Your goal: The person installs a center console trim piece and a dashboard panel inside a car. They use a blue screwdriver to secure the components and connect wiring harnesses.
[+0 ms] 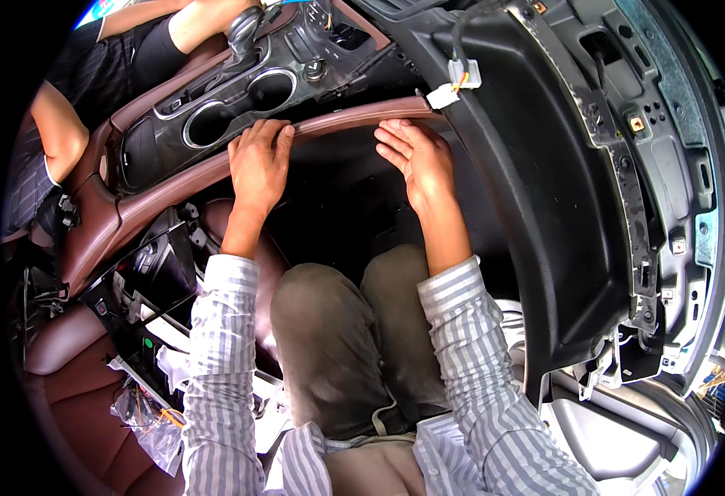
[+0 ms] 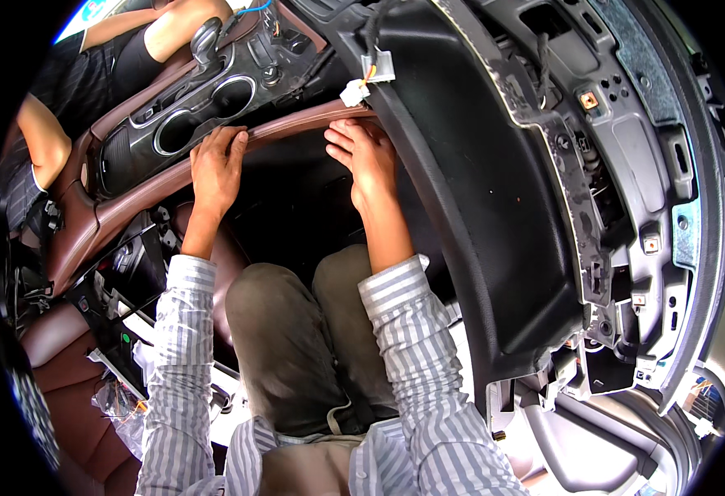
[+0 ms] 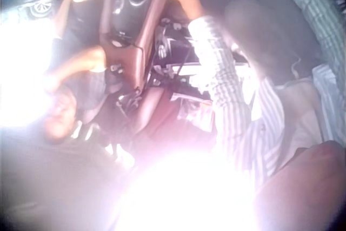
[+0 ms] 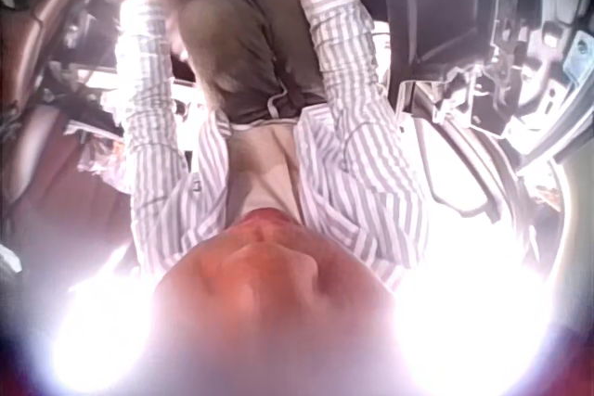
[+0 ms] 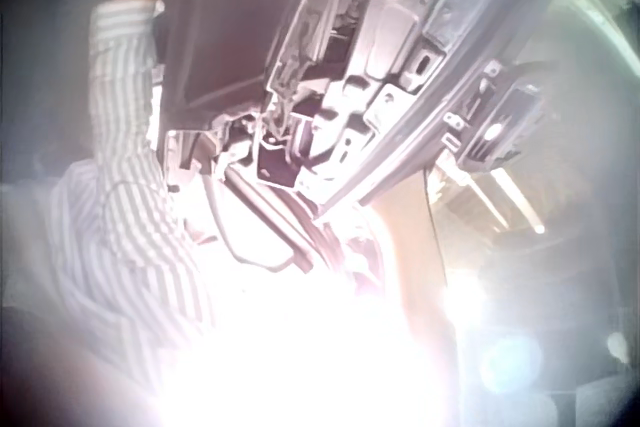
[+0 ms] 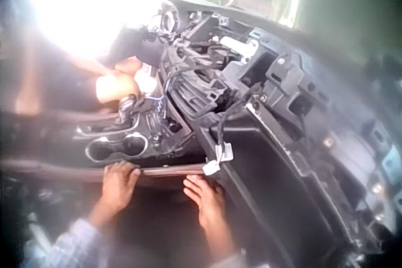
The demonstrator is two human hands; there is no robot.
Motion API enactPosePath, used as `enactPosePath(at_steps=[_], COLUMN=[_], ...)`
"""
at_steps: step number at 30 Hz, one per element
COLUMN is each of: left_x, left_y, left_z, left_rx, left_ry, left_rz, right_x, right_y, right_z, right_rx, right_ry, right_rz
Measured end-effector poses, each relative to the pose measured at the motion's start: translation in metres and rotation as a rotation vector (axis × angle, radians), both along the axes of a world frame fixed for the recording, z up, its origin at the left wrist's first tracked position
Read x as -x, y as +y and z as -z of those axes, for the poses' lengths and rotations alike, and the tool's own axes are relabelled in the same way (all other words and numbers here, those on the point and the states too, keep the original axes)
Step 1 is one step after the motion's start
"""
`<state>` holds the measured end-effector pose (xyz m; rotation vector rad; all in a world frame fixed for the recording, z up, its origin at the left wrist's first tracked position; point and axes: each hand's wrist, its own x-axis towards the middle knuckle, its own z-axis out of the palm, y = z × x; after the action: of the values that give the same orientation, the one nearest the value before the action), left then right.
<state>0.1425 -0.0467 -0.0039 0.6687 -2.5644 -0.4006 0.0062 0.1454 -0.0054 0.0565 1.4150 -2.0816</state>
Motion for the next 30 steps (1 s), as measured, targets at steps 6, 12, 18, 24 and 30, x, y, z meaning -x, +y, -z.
enactPosePath(at_steps=[6,12,18,24,30], left_x=[0.001,0.014,0.014,0.034,0.022], left_y=[0.001,-0.001,-0.005,0.004,-0.011], left_z=[0.002,0.000,0.010,0.006,0.010], left_rx=[0.027,0.098,0.196,0.187,0.130], left_ry=[0.011,-0.052,-0.092,-0.092,-0.068], left_rz=[-0.005,-0.016,-0.014,0.067,0.090], right_x=[-0.004,0.015,0.035,-0.026,-0.107], right_y=[-0.001,0.033,0.094,0.209,0.263], right_z=[0.000,0.038,0.158,0.347,0.366], right_rx=[0.000,-0.259,-0.504,-1.072,-1.224], right_ry=[0.044,0.158,-0.069,0.162,0.007], right_rz=[0.020,-0.300,-0.206,-0.651,-0.783])
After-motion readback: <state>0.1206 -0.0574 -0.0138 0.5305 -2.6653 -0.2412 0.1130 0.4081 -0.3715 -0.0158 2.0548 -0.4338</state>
